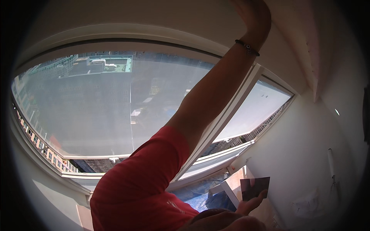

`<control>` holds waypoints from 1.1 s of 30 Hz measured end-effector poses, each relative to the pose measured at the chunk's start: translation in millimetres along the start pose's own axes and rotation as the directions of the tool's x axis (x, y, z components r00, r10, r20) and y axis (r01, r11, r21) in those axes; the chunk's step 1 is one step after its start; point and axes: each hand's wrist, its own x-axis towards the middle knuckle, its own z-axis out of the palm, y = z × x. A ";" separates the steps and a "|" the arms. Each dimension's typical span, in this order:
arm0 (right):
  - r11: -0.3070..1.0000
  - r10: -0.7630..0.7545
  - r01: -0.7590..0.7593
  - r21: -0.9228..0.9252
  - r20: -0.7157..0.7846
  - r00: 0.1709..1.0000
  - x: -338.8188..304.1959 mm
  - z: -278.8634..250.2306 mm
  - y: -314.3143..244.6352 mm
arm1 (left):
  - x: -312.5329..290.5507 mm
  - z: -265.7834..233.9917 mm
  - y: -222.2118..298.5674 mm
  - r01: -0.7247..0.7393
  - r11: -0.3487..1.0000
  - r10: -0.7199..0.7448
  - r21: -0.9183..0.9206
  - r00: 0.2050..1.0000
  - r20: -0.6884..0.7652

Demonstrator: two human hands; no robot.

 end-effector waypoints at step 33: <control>0.998 -0.067 0.069 0.015 -0.115 0.991 -112.5 -41.3 -1.1 | 48.7 -0.7 16.6 0.473 0.211 -0.494 -0.856 0.807 0.324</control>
